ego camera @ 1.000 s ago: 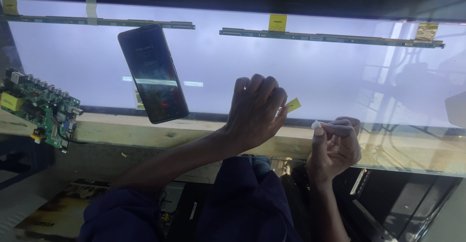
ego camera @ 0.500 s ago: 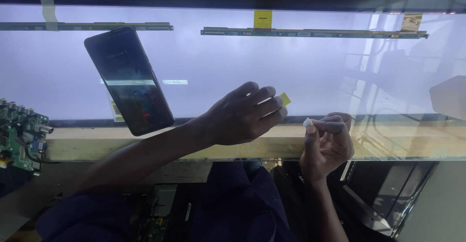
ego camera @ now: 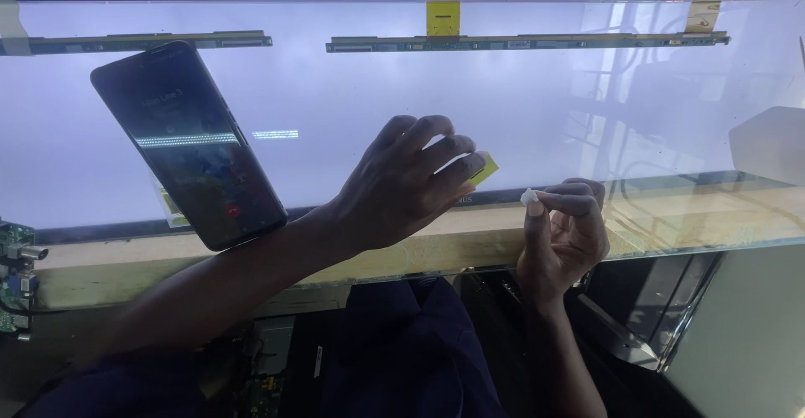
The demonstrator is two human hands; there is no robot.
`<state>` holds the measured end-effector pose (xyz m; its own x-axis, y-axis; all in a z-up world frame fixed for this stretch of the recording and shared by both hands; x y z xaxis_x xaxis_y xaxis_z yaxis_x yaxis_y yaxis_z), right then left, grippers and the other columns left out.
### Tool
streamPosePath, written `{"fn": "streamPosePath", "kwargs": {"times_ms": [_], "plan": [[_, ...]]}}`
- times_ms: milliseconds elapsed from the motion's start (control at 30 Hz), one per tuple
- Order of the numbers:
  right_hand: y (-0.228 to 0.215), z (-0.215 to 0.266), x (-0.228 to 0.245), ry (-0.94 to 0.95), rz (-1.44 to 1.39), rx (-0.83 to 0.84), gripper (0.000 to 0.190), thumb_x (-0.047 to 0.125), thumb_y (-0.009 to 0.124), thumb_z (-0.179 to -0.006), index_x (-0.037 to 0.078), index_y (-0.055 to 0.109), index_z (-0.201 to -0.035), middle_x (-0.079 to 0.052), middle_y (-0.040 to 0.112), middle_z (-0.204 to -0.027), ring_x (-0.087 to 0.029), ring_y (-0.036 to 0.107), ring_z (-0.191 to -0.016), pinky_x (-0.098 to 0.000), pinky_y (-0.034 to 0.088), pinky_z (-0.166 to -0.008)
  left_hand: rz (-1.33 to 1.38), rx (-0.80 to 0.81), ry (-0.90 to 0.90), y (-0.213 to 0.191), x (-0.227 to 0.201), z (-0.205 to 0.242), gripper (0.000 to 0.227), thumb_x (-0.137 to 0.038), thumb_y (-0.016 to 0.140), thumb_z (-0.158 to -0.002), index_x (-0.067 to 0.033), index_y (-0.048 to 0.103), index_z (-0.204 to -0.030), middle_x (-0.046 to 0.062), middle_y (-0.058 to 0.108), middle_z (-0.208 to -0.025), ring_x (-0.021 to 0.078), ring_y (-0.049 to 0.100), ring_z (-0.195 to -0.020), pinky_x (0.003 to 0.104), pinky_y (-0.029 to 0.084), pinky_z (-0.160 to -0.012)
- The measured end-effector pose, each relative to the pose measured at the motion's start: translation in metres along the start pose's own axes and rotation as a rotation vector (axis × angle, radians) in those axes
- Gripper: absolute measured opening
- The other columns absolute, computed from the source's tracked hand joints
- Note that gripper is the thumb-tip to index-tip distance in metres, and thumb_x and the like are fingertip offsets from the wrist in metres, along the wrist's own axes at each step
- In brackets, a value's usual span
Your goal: Applying small yellow adhesive markers to a television screen panel during an inspection or repair process.
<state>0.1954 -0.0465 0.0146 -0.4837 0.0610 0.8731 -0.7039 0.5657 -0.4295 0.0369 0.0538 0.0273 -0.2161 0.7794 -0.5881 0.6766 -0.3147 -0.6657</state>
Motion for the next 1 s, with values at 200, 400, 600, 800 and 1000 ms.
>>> {"fn": "streamPosePath", "kwargs": {"times_ms": [200, 400, 600, 800, 1000], "plan": [[0.007, -0.004, 0.014, 0.019, -0.004, 0.002, 0.021, 0.021, 0.067, -0.092, 0.003, 0.060, -0.082, -0.004, 0.048, -0.070, -0.016, 0.042, -0.083, -0.0309, 0.043, -0.078, -0.339, 0.063, -0.052, 0.014, 0.005, 0.010, 0.035, -0.044, 0.067, -0.090, -0.0098, 0.060, -0.089, 0.005, 0.049, -0.082, 0.0228, 0.053, -0.084, 0.038, 0.046, -0.069], [0.009, -0.003, 0.017, -0.006, 0.008, 0.009, 0.018, 0.017, 0.068, -0.091, 0.002, 0.062, -0.083, -0.006, 0.049, -0.068, -0.017, 0.043, -0.082, -0.0329, 0.042, -0.079, -0.318, 0.131, -0.080, 0.019, 0.003, 0.008, 0.034, -0.042, 0.068, -0.088, -0.0090, 0.059, -0.087, 0.004, 0.045, -0.079, 0.0227, 0.052, -0.079, 0.041, 0.044, -0.068], [0.005, -0.001, 0.011, 0.003, 0.007, -0.003, 0.019, 0.017, 0.067, -0.091, 0.001, 0.062, -0.082, -0.008, 0.051, -0.070, -0.016, 0.042, -0.083, -0.0331, 0.042, -0.080, -0.038, 0.080, -0.180, 0.007, 0.007, 0.006, 0.017, -0.018, 0.073, -0.082, -0.0107, 0.059, -0.086, 0.002, 0.045, -0.080, 0.0241, 0.052, -0.083, 0.044, 0.042, -0.074], [0.025, -0.031, 0.010, 0.016, -0.253, 0.080, 0.022, 0.030, 0.058, -0.098, 0.010, 0.055, -0.090, -0.002, 0.050, -0.082, -0.012, 0.039, -0.087, -0.0305, 0.037, -0.085, 0.385, -0.204, -0.337, -0.011, 0.015, 0.009, 0.011, -0.019, 0.058, -0.095, -0.0123, 0.055, -0.087, 0.002, 0.047, -0.075, 0.0242, 0.051, -0.077, 0.042, 0.040, -0.073], [0.103, -0.024, 0.047, -0.070, -0.465, 0.406, 0.015, 0.020, 0.053, -0.095, 0.008, 0.053, -0.087, -0.007, 0.045, -0.078, -0.020, 0.043, -0.083, -0.0373, 0.038, -0.077, 0.439, -0.485, -0.278, -0.039, 0.015, 0.019, 0.021, -0.027, 0.044, -0.098, -0.0125, 0.047, -0.083, 0.001, 0.043, -0.077, 0.0221, 0.043, -0.077, 0.041, 0.037, -0.076]]}}
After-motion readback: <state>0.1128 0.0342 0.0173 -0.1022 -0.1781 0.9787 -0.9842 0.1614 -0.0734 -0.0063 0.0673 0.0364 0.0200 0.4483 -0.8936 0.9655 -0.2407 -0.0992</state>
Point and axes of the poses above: each hand's wrist, its own z-axis away from the middle knuckle, its own y-axis out of the palm, x = y × z, the point moved 7 cm from there along -z, towards the middle knuckle
